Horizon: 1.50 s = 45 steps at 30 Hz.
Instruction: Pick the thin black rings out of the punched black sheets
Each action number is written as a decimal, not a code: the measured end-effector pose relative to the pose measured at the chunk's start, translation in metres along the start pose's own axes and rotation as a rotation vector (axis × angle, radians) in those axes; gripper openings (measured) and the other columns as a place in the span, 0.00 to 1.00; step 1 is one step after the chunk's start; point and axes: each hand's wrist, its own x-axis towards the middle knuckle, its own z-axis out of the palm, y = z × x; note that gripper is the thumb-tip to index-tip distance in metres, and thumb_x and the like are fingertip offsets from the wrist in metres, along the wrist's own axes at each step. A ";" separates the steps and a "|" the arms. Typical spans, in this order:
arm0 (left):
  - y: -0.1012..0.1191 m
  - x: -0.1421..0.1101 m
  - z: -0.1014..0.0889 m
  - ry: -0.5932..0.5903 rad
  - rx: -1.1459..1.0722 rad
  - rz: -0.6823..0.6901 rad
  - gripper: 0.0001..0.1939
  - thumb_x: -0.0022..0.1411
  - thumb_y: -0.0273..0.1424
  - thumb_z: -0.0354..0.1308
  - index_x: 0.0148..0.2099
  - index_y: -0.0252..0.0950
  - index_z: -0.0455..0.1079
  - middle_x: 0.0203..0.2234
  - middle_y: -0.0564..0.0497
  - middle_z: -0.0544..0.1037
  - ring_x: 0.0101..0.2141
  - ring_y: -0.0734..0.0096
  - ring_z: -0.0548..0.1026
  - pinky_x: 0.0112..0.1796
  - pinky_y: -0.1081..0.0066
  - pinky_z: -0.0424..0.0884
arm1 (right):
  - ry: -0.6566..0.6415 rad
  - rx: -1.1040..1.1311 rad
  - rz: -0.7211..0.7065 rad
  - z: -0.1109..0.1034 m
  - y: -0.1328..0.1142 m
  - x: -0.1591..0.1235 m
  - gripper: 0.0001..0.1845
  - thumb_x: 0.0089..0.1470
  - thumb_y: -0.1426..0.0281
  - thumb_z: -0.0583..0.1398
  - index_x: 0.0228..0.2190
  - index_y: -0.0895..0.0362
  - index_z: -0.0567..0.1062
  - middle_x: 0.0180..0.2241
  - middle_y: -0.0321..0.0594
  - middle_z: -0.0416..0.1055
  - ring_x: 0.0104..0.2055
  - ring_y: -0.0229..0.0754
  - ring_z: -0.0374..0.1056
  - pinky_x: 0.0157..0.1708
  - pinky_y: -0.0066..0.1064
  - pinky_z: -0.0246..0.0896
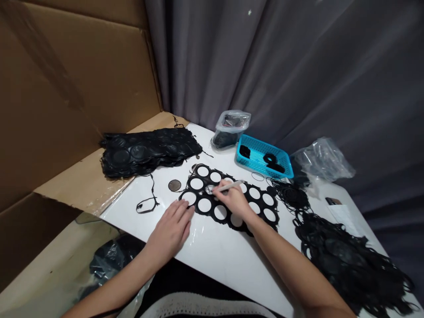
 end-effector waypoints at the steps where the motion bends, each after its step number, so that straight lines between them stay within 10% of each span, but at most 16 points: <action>1: 0.004 0.002 0.001 -0.003 -0.020 0.023 0.16 0.70 0.27 0.49 0.57 0.29 0.69 0.54 0.36 0.73 0.57 0.50 0.69 0.59 0.49 0.66 | -0.057 0.043 0.004 0.006 -0.003 -0.012 0.08 0.56 0.69 0.61 0.24 0.53 0.71 0.32 0.36 0.78 0.38 0.44 0.70 0.43 0.35 0.60; 17: 0.015 -0.002 0.020 -0.067 -0.037 0.063 0.19 0.72 0.28 0.47 0.61 0.29 0.67 0.55 0.36 0.74 0.59 0.51 0.70 0.60 0.50 0.66 | -0.126 0.056 -0.020 0.026 -0.007 -0.044 0.07 0.57 0.73 0.63 0.27 0.52 0.74 0.35 0.34 0.78 0.43 0.45 0.69 0.48 0.40 0.54; 25: 0.015 -0.002 0.023 -0.060 -0.079 0.048 0.21 0.70 0.25 0.48 0.62 0.32 0.66 0.54 0.39 0.76 0.59 0.53 0.70 0.61 0.51 0.66 | -0.182 -0.380 -0.407 0.033 -0.016 -0.054 0.07 0.60 0.76 0.56 0.36 0.54 0.72 0.39 0.44 0.76 0.50 0.50 0.65 0.53 0.47 0.46; 33: 0.010 -0.002 0.017 -0.067 -0.087 0.071 0.20 0.69 0.24 0.49 0.61 0.32 0.67 0.55 0.39 0.75 0.60 0.52 0.70 0.58 0.53 0.70 | 0.414 -0.476 0.020 -0.031 0.036 0.007 0.07 0.60 0.74 0.54 0.31 0.54 0.70 0.34 0.43 0.75 0.42 0.51 0.66 0.51 0.47 0.48; 45: 0.044 0.022 0.027 -0.098 -0.090 0.186 0.19 0.71 0.28 0.49 0.61 0.29 0.65 0.57 0.37 0.73 0.59 0.51 0.69 0.59 0.50 0.67 | -0.020 0.076 0.113 -0.004 0.003 -0.073 0.10 0.56 0.72 0.61 0.24 0.53 0.69 0.31 0.35 0.77 0.38 0.44 0.70 0.42 0.36 0.59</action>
